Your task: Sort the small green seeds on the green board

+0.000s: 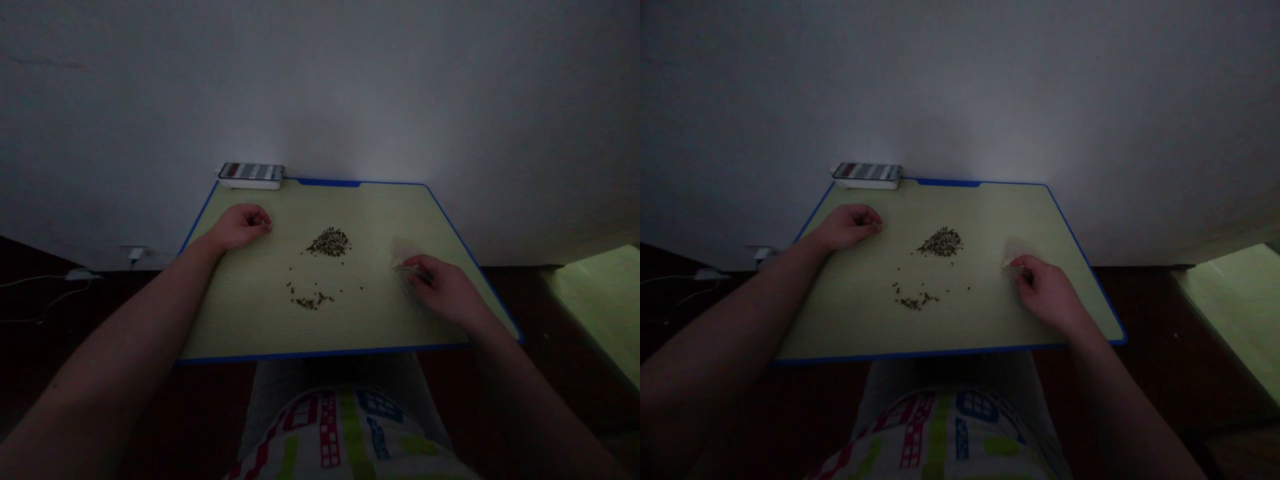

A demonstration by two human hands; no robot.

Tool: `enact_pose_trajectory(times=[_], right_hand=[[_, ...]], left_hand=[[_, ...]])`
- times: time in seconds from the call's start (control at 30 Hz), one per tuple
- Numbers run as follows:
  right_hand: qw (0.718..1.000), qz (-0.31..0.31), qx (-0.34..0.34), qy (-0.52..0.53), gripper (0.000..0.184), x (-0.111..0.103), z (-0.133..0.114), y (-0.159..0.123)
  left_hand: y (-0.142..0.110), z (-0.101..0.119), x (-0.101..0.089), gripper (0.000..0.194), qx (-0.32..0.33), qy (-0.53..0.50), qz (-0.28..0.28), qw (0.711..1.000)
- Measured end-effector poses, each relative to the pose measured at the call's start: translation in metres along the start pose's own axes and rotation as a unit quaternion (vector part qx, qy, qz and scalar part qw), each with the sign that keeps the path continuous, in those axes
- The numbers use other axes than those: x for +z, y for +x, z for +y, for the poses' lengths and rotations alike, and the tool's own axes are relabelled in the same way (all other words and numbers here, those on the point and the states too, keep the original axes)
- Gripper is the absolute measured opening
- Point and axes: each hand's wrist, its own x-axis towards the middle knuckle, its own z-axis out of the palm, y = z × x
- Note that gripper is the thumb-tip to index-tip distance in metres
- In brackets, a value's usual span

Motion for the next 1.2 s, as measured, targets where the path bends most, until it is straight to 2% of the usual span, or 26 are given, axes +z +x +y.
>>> enact_pose_trajectory(times=[0.1,0.2,0.37,0.5,0.63,0.83,0.97,1.2], right_hand=[[0.997,-0.042,-0.072,-0.008,0.037,-0.002,-0.020,0.017],[0.983,-0.111,-0.137,-0.058,0.033,0.001,-0.047,0.043],[0.963,-0.157,-0.171,-0.133,0.034,0.013,-0.083,0.082],[0.942,-0.220,-0.219,-0.129,0.033,0.019,-0.094,0.092],[0.915,-0.274,-0.274,-0.112,0.031,0.020,-0.098,0.085],[0.904,-0.311,-0.274,-0.100,0.031,0.013,-0.093,0.058],[0.919,-0.286,-0.247,-0.110,0.027,0.010,-0.085,0.035],[0.958,-0.231,-0.136,-0.099,0.020,0.014,-0.085,-0.008]], left_hand=[[0.000,0.000,0.000,0.023,0.007,-0.009,0.000,1.000],[0.000,0.000,0.001,0.023,0.001,-0.003,0.004,1.000],[0.000,0.002,0.001,0.025,0.003,0.001,0.005,1.000],[0.000,0.001,0.000,0.026,0.000,0.004,-0.006,1.000],[0.000,0.000,0.000,0.024,0.003,-0.003,-0.008,1.000],[0.001,-0.001,0.001,0.021,0.019,-0.014,0.005,1.000],[0.001,-0.002,0.001,0.020,0.025,-0.016,0.006,1.000],[0.002,-0.006,0.002,0.019,0.017,-0.016,0.009,1.000]])
